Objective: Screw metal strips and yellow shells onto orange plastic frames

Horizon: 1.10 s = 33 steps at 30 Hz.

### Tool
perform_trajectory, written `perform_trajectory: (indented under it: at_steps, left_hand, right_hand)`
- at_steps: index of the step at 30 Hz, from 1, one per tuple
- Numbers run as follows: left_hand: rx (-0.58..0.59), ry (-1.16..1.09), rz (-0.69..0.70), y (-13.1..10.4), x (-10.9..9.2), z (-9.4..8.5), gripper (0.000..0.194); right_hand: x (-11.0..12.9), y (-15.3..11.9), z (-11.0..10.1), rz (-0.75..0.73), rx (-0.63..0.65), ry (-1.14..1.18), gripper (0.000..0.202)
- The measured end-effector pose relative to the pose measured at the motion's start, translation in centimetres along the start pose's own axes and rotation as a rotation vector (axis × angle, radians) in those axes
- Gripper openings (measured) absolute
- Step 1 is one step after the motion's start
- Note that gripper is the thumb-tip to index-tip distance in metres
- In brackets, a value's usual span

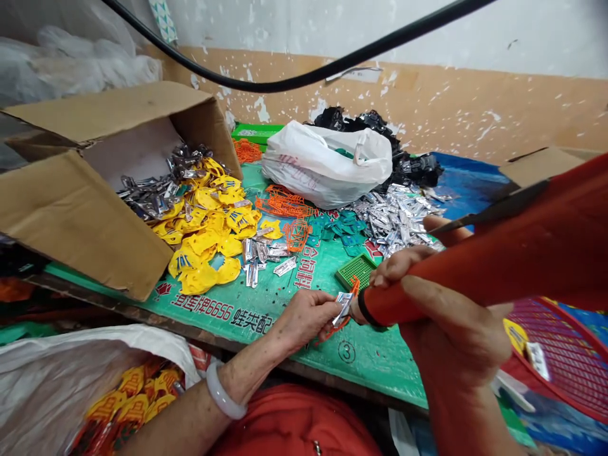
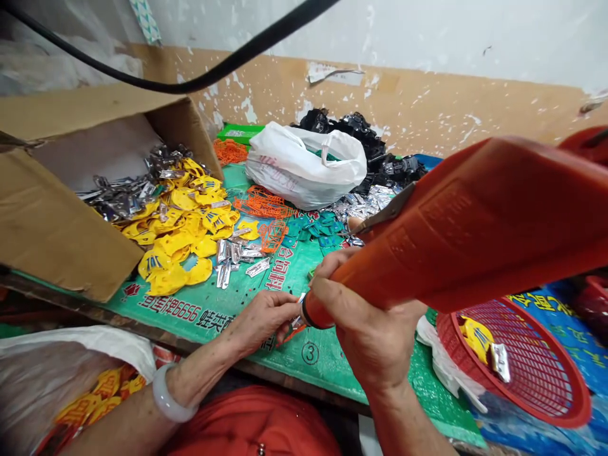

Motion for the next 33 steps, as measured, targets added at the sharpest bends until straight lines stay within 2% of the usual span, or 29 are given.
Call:
perform_trajectory:
  at_steps: [7,16,28,33]
  left_hand:
    - [0.03,0.014,0.007,0.0,-0.3,0.7,0.024]
    - [0.035,0.008,0.019,-0.4,-0.5,1.1,0.023]
    - [-0.017,0.05,0.035,-1.1,-1.4,1.4,0.018]
    - [-0.04,0.068,0.013,-1.3,-1.4,1.3,0.015]
  right_hand:
    - [0.2,-0.1,-0.4,-0.003,0.008,-0.052,0.018]
    - [1.1,-0.3,-0.7,-0.004,-0.025,-0.066,0.027]
    - [1.2,-1.1,-1.2,-0.012,-0.03,-0.085,0.015]
    - [1.3,-1.2,-0.9,-0.01,0.01,-0.075,0.013]
Point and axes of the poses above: each hand's wrist, its own y-axis towards the middle knuckle, its own z-axis out of the palm, x = y × z, the point moved 9 cm from there along y, towards the middle knuckle, and after that the axes turned 2 degrees about y, right-handed, at the moved point
